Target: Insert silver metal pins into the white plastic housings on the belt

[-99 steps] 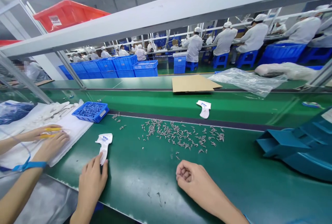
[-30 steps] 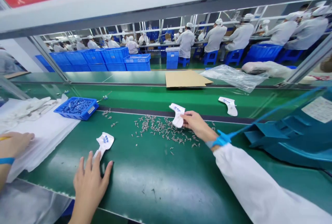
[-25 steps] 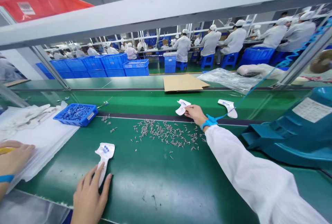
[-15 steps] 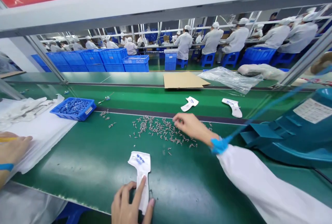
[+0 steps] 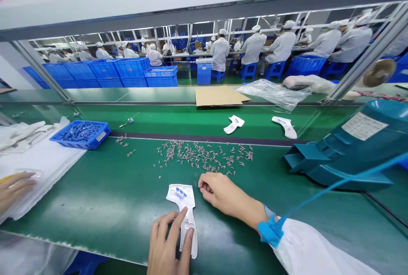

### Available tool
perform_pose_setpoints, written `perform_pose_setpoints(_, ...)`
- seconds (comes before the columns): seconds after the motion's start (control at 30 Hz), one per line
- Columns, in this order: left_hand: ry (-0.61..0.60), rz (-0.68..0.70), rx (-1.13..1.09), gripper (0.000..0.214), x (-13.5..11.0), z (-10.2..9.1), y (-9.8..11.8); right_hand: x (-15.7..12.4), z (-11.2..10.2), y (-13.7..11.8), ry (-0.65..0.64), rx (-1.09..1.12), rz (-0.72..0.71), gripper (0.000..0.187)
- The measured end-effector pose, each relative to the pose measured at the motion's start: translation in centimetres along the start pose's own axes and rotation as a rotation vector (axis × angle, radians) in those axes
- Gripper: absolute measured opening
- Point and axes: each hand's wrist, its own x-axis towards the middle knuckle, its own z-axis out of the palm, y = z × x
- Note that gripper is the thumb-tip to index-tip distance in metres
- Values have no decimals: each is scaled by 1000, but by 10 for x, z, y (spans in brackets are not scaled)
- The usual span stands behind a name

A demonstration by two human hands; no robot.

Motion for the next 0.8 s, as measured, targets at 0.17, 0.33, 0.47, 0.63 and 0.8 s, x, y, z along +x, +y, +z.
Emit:
perform_pose_setpoints(0.17,-8,79,-161,30,17,-1,3,-15,5,-19,-143,531,84,7)
perform_pose_setpoints(0.33,27,44,-229,16,22,-5,4,-16,18,-26,-158,763,162,17)
perform_pose_setpoints(0.47,52,-49,-217,12,22,-8,4,-16,24,-34,-99,738,173,18)
perform_pose_setpoints(0.63,-35,-66,-157,14,17,-18,-2,-19,25,-38,-104,543,159,21)
perform_pose_setpoints(0.8,-245,11,16,48,15,-30,-15,-17,22,-35,-217,289,138,21)
